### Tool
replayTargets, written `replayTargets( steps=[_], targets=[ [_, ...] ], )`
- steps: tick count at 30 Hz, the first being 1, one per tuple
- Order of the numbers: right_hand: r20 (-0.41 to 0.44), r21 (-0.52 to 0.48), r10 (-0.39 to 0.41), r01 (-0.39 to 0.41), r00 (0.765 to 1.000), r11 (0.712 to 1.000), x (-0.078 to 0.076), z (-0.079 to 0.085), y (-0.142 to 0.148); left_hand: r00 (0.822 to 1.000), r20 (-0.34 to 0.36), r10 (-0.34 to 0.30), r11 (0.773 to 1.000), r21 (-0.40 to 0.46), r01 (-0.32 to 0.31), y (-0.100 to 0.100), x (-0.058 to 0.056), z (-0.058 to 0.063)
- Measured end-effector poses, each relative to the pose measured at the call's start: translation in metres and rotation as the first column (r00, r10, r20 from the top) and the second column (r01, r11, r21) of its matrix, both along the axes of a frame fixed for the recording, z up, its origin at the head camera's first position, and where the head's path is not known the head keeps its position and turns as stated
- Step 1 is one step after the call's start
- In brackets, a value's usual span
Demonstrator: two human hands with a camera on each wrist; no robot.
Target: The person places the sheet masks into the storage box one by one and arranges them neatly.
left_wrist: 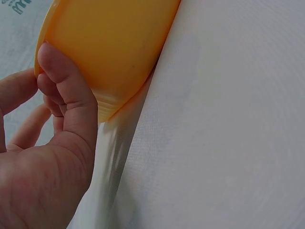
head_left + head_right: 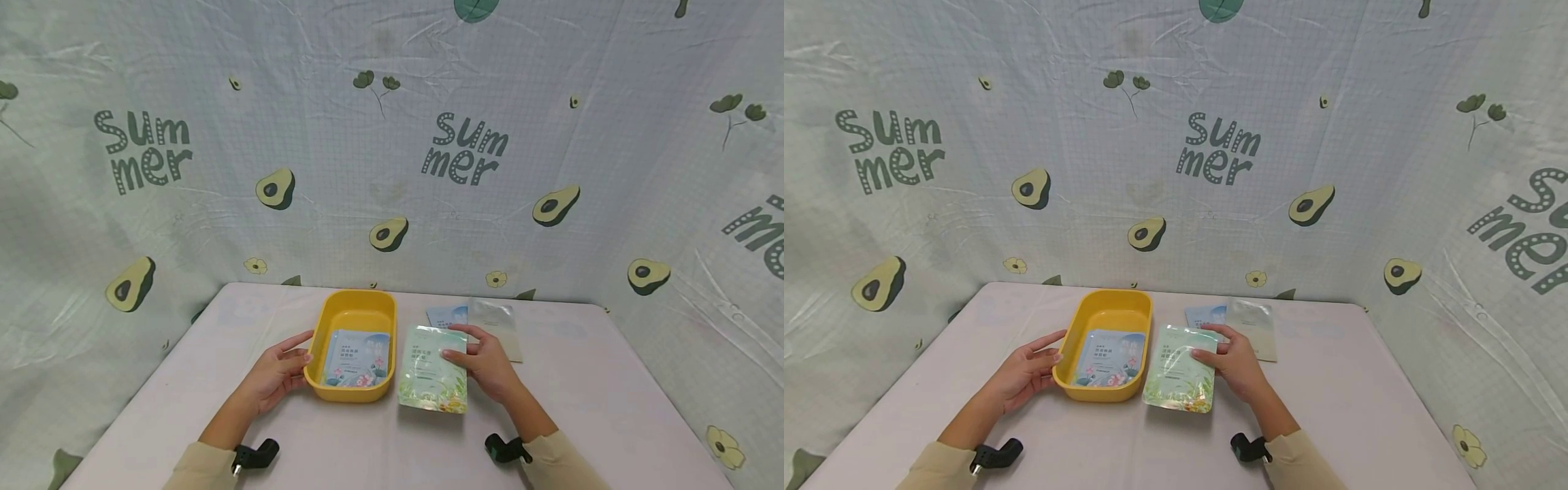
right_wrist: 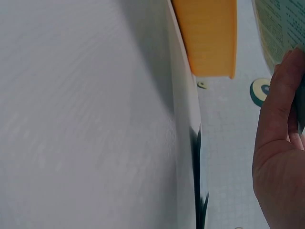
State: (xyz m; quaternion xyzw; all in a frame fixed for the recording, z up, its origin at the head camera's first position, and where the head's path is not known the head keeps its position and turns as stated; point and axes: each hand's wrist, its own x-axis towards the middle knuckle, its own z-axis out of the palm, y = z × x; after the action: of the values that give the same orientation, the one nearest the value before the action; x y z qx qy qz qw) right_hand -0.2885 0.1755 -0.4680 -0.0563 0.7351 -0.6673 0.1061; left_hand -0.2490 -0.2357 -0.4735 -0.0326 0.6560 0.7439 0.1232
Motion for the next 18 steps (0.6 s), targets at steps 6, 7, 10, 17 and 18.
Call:
replayTargets(
  steps=[6, 7, 10, 17, 18],
  targets=[
    [0.004, 0.004, 0.005, -0.005, 1.0, 1.0, -0.002, 0.002, -0.01, 1.0, 0.006, 0.003, 1.0, 0.003, -0.003, 0.0, 0.0, 0.001],
    [0.007, 0.009, 0.003, -0.003, 1.0, 1.0, -0.003, 0.003, -0.011, 1.0, 0.007, 0.003, 1.0, 0.004, -0.004, 0.0, 0.0, 0.001],
    [0.006, 0.02, 0.005, -0.005, 1.0, 1.0, -0.006, 0.003, -0.016, 1.0, 0.008, 0.002, 1.0, 0.003, -0.002, 0.0, 0.0, 0.001],
    [0.0, 0.0, 0.025, -0.025, 1.0, 1.0, -0.01, 0.005, -0.027, 1.0, 0.006, -0.001, 1.0, 0.003, 0.001, -0.001, 0.0, 0.001],
    [0.004, -0.003, 0.026, -0.026, 1.0, 1.0, -0.011, 0.005, -0.028, 1.0, 0.006, -0.002, 1.0, 0.003, 0.002, -0.001, 0.0, 0.001]
  ],
)
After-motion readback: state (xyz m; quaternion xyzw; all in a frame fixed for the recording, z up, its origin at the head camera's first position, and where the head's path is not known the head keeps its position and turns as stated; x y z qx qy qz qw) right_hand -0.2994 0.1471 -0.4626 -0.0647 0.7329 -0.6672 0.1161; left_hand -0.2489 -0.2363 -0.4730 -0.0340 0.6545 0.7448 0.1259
